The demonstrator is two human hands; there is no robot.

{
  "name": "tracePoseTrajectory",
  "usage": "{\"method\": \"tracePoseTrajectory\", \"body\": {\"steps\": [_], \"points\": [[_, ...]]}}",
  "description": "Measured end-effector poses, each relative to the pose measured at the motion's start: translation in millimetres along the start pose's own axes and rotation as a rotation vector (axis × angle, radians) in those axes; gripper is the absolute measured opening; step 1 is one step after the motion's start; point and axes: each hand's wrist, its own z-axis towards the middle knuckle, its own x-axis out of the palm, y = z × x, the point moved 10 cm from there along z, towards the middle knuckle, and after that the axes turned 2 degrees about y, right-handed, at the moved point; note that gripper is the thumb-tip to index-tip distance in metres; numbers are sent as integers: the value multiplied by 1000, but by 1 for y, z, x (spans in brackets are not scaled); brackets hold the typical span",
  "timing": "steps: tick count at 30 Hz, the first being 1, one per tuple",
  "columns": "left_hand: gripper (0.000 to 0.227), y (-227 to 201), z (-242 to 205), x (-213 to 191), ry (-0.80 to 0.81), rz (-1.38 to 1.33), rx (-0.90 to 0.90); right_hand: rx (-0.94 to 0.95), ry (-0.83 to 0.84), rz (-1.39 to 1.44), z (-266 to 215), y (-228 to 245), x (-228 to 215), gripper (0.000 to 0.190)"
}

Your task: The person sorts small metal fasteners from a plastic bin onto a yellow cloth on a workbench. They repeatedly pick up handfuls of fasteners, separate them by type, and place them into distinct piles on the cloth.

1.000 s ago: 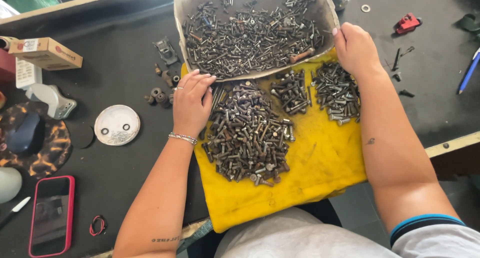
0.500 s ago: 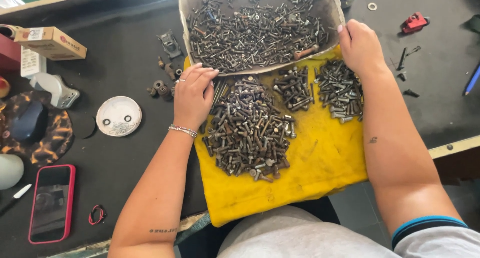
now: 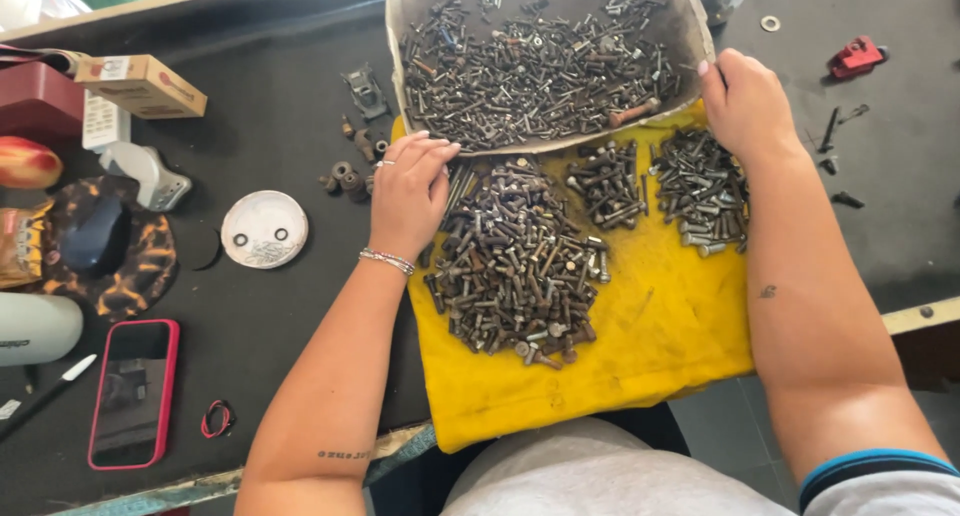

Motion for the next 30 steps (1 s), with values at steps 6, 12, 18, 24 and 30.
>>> {"method": "tracePoseTrajectory", "body": {"steps": [6,12,18,24,30], "points": [[33,2,-1,1,-17,8,7,-43,-27,-18,-1,-2,0,47],[33,1,-1,1,-11,3,6,-36,-21,-7,-3,-1,0,47],[33,0,1,-1,-6,-3,11,-34,-31,-5,0,-2,0,47],[33,3,-3,2,5,-13,-12,-40,-32,-41,-1,-2,2,46],[34,3,-1,0,-12,-31,-16,-4,-17,-15,0,-1,0,47]]}}
